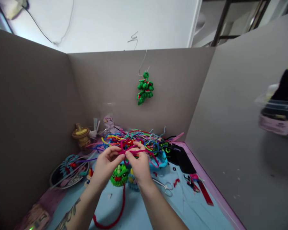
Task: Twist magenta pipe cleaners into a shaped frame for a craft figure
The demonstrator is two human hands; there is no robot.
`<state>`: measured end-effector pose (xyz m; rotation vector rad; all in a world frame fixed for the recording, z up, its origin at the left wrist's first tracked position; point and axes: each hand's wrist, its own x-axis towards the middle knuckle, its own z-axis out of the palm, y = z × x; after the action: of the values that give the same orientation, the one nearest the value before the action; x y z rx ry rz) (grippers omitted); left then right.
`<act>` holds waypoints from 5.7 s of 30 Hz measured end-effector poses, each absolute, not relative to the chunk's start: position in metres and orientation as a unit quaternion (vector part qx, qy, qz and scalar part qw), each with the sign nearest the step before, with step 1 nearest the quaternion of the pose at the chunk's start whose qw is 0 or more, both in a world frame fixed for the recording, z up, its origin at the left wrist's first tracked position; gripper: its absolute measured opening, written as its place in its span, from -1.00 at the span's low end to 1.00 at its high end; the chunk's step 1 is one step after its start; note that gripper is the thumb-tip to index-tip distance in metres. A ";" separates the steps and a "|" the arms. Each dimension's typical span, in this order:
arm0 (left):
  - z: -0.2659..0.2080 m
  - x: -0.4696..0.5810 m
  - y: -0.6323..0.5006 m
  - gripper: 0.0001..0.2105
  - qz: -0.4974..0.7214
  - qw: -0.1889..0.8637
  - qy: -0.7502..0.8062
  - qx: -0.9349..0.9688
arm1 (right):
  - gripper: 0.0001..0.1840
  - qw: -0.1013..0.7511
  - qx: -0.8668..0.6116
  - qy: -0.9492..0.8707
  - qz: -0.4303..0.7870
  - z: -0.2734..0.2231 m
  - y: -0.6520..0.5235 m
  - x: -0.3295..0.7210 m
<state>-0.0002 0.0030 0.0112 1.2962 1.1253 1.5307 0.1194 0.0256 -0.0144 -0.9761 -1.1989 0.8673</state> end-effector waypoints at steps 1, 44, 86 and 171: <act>0.010 0.000 0.004 -0.78 0.605 0.406 0.453 0.513 | -0.83 0.628 -0.427 -0.526 0.382 -0.014 0.026 0.120; 0.047 -0.031 -0.051 -0.76 0.669 0.361 0.438 0.480 | -0.91 0.459 -0.396 -0.714 0.351 0.021 0.000 0.150; 0.027 -0.019 -0.045 -0.84 0.585 0.315 0.509 0.547 | -0.87 0.333 -0.533 -0.755 0.189 0.041 -0.032 0.180; -0.091 -0.010 -0.099 -0.78 0.605 0.394 0.403 0.562 | -0.75 0.528 -0.497 -0.594 0.349 -0.103 -0.089 0.153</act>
<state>-0.0100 -0.0994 -0.0912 1.4259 1.0235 1.5352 0.1526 -0.0895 -0.1032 -1.1869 -1.4179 0.8339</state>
